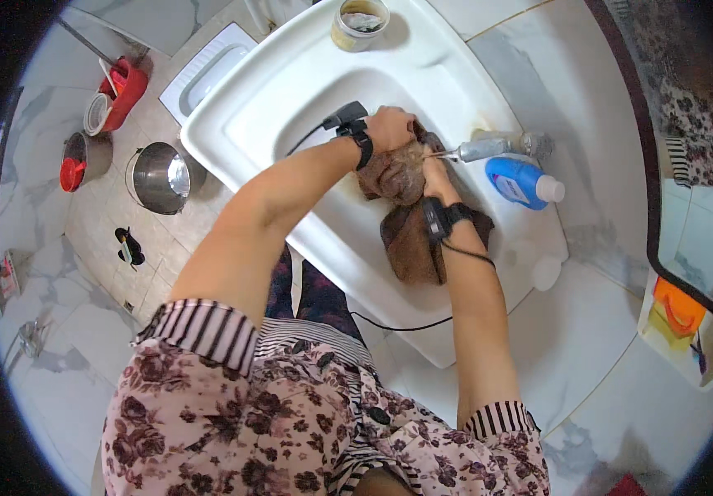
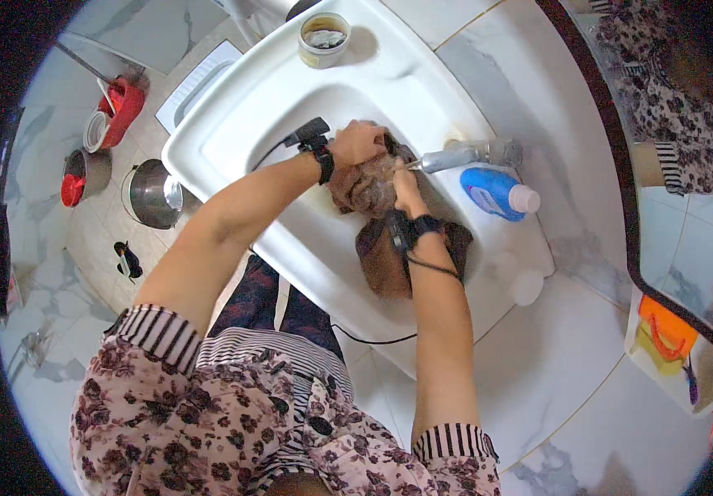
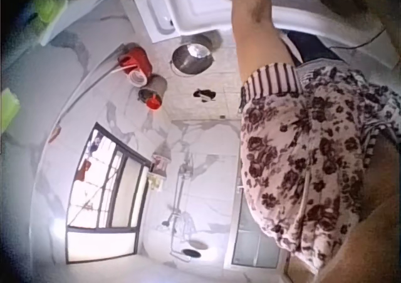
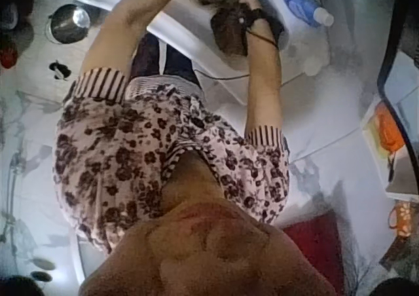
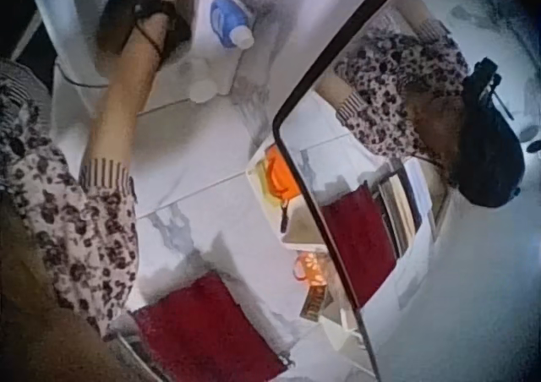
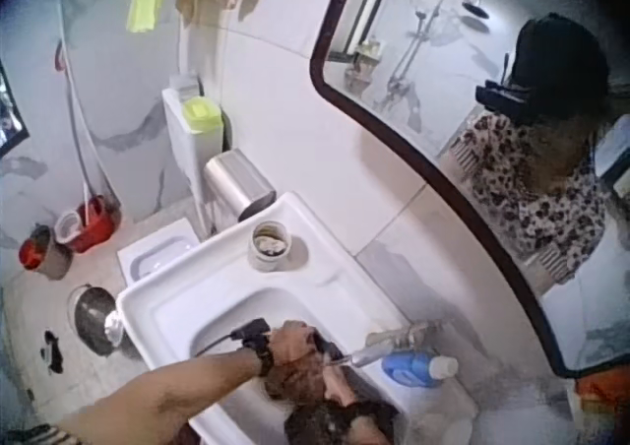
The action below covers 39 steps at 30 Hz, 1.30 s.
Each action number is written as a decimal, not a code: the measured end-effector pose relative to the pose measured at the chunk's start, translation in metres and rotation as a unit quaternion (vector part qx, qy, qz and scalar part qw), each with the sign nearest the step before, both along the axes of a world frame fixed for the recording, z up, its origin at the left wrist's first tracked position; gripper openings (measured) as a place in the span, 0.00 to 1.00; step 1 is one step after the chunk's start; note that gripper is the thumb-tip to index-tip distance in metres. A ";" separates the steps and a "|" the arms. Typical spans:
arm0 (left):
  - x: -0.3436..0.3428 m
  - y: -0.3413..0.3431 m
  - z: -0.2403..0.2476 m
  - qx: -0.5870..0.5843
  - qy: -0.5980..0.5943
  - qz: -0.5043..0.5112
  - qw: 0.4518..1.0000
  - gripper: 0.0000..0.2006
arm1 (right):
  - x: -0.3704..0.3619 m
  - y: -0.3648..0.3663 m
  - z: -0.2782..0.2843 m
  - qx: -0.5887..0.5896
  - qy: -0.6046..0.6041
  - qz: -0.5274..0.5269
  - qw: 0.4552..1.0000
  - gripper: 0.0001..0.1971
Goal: The person washes clothes in a bathroom sink by scrubbing and rinsing the fabric under running water, then wrings out the garments by hand.
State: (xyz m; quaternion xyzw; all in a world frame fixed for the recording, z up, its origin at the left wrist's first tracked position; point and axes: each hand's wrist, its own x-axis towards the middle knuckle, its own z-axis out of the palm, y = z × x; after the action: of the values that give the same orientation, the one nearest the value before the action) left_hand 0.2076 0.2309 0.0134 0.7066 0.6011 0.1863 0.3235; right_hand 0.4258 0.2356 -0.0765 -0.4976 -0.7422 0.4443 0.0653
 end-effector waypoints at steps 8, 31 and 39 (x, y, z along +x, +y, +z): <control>-0.032 -0.062 0.056 0.138 -0.235 -0.024 0.962 0.10 | -0.045 -0.082 0.145 -0.041 0.314 -0.382 0.868 0.17; -0.017 -0.105 -0.021 0.033 0.296 -0.091 0.950 0.42 | -0.097 -0.111 0.048 0.277 -0.243 -0.135 0.920 0.25; -0.034 -0.097 -0.031 0.060 0.189 -0.066 0.978 0.34 | -0.113 -0.087 0.065 -0.008 -0.299 -0.132 0.945 0.28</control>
State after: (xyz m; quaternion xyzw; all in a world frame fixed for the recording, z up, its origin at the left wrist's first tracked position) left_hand 0.1740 0.1338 -0.0171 0.7851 0.5915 0.0631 0.1725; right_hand 0.3125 0.1483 -0.0116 -0.7018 -0.6515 0.2682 -0.1053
